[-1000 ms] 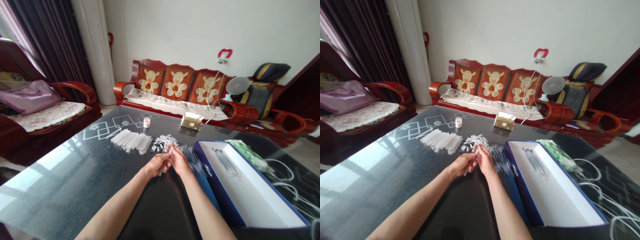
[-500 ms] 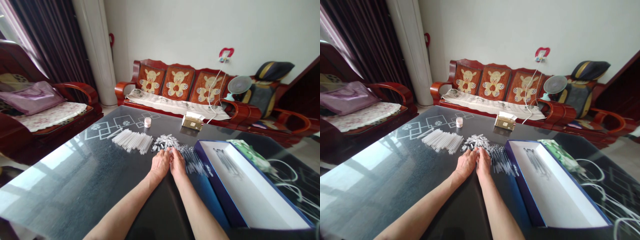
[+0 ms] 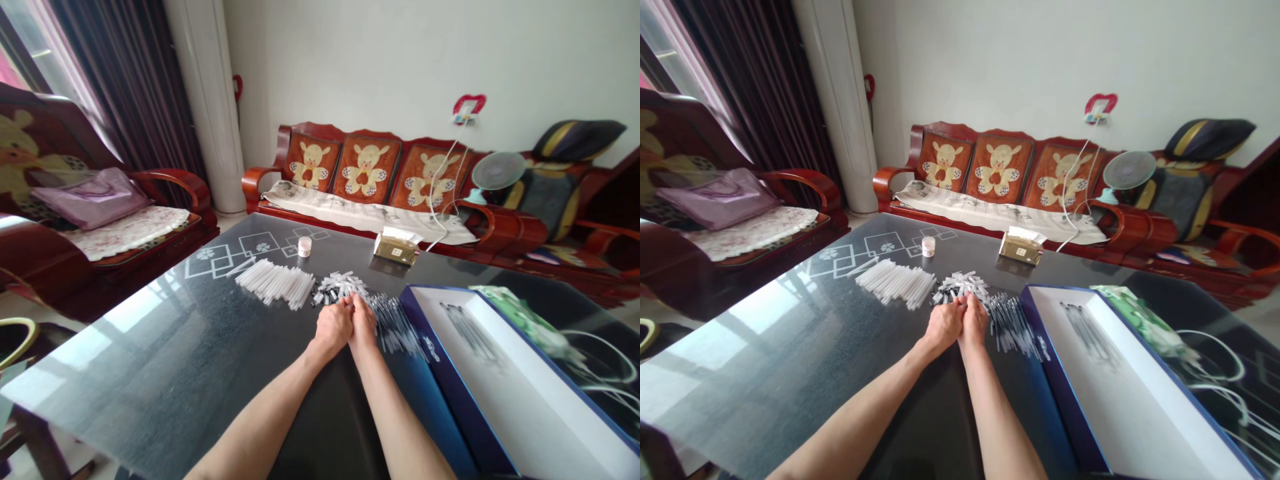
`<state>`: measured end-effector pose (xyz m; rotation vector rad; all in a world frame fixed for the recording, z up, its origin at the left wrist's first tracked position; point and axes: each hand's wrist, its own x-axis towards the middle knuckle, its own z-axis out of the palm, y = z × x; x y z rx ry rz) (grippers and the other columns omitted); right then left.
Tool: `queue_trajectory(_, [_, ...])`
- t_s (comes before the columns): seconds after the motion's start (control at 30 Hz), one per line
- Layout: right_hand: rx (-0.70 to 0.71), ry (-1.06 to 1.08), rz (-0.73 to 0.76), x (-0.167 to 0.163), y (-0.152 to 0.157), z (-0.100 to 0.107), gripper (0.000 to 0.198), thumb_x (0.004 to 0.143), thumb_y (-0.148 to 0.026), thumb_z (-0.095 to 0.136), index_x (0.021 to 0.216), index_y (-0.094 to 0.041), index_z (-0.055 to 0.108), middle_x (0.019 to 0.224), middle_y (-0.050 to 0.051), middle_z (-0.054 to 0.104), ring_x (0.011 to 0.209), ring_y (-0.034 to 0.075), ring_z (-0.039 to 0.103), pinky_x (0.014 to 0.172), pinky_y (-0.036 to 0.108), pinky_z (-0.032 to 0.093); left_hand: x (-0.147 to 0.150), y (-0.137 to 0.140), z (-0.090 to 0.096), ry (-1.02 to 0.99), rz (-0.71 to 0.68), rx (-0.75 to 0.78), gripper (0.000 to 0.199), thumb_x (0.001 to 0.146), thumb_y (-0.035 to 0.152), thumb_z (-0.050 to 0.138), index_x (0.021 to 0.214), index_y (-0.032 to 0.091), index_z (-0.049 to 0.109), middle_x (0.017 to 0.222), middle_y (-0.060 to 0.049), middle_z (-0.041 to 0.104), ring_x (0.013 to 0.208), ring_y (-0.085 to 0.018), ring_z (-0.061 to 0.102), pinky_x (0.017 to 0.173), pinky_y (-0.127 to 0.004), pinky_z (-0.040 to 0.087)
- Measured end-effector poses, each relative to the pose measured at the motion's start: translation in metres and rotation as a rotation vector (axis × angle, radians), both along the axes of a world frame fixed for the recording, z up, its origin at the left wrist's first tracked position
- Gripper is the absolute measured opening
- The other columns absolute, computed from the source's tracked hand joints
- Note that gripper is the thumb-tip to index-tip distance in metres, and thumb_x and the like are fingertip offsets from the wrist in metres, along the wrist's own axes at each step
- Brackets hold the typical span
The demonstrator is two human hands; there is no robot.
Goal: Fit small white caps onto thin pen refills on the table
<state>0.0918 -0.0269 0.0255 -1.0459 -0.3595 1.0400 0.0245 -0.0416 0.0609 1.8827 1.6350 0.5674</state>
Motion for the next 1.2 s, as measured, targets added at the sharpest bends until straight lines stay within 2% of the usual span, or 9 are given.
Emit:
queue_trajectory(0.07, [0.007,0.025,-0.014,0.004,0.007,0.004,0.025,0.073,-0.04,0.067,0.082,-0.018,0.061,0.064,-0.002,0.065,0.064,0.016,0.067,0.065,0.029,0.057,-0.001,0.002,0.0,-0.139,0.007,-0.071,0.033,0.094,0.03,0.042,0.089,0.012,0.069,0.087,-0.013,0.072,0.086,-0.02,0.069,0.075,-0.026,0.05])
queue_trajectory(0.13, [-0.001,0.053,-0.049,0.017,0.015,0.011,0.021,0.076,-0.04,0.064,0.077,-0.02,0.057,0.059,-0.005,0.06,0.059,0.012,0.064,0.063,0.026,0.056,-0.003,0.001,-0.006,-0.257,0.009,-0.158,0.036,0.094,0.029,0.038,0.085,0.012,0.069,0.077,-0.009,0.071,0.068,-0.016,0.067,0.064,-0.023,0.049])
queue_trajectory(0.2, [-0.006,0.075,-0.079,0.035,0.021,0.02,0.02,0.079,-0.038,0.062,0.077,-0.02,0.054,0.059,-0.006,0.058,0.057,0.009,0.063,0.063,0.023,0.055,-0.008,-0.001,-0.014,-0.303,0.019,-0.215,0.041,0.095,0.03,0.033,0.086,0.012,0.068,0.068,-0.006,0.068,0.052,-0.012,0.061,0.053,-0.021,0.046])
queue_trajectory(0.27, [0.008,0.056,-0.078,0.052,0.019,0.028,0.021,0.079,-0.039,0.064,0.083,-0.02,0.057,0.064,-0.005,0.062,0.06,0.008,0.064,0.063,0.022,0.055,-0.017,-0.003,-0.021,-0.32,0.042,-0.201,0.041,0.096,0.031,0.032,0.088,0.013,0.068,0.065,-0.004,0.066,0.047,-0.01,0.057,0.05,-0.02,0.043])
queue_trajectory(0.37, [0.043,-0.188,-0.002,0.063,0.0,0.027,0.037,0.075,-0.046,0.069,0.097,-0.017,0.063,0.072,0.0,0.068,0.064,0.012,0.067,0.058,0.022,0.054,-0.039,0.004,-0.022,-0.238,0.073,-0.027,0.036,0.094,0.032,0.041,0.081,0.015,0.07,0.067,-0.003,0.066,0.058,-0.011,0.061,0.058,-0.02,0.044])
queue_trajectory(0.5, [0.062,-0.702,0.155,0.051,-0.044,0.002,0.046,0.082,-0.054,0.06,0.106,-0.016,0.067,0.082,0.006,0.072,0.07,0.018,0.069,0.055,0.026,0.055,-0.081,0.036,-0.014,0.138,0.189,0.256,0.033,0.094,0.035,0.044,0.088,0.019,0.072,0.088,-0.007,0.068,0.082,-0.017,0.065,0.074,-0.025,0.045])
queue_trajectory(0.7, [0.317,-1.204,0.265,0.028,-0.069,-0.031,0.028,0.091,-0.038,0.053,0.099,-0.019,0.071,0.095,0.01,0.07,0.087,0.02,0.069,0.074,0.028,0.057,-0.138,0.093,-0.012,0.387,0.32,0.238,0.036,0.095,0.031,0.038,0.094,0.018,0.071,0.104,-0.012,0.063,0.092,-0.024,0.062,0.075,-0.034,0.047])
queue_trajectory(0.97, [0.363,-1.359,0.225,0.027,-0.064,-0.035,0.022,0.092,-0.028,0.052,0.099,-0.019,0.071,0.091,0.007,0.069,0.083,0.017,0.068,0.074,0.025,0.055,-0.163,0.127,-0.022,0.486,0.352,0.214,0.032,0.092,0.026,0.041,0.093,0.018,0.072,0.109,-0.014,0.063,0.104,-0.029,0.059,0.077,-0.035,0.048])
queue_trajectory(1.2, [0.336,-1.352,0.224,0.027,-0.065,-0.034,0.022,0.092,-0.026,0.051,0.101,-0.019,0.07,0.092,0.008,0.068,0.081,0.017,0.068,0.073,0.026,0.055,-0.163,0.126,-0.019,0.515,0.328,0.247,0.032,0.09,0.03,0.042,0.094,0.019,0.072,0.11,-0.014,0.063,0.107,-0.031,0.056,0.078,-0.037,0.048])
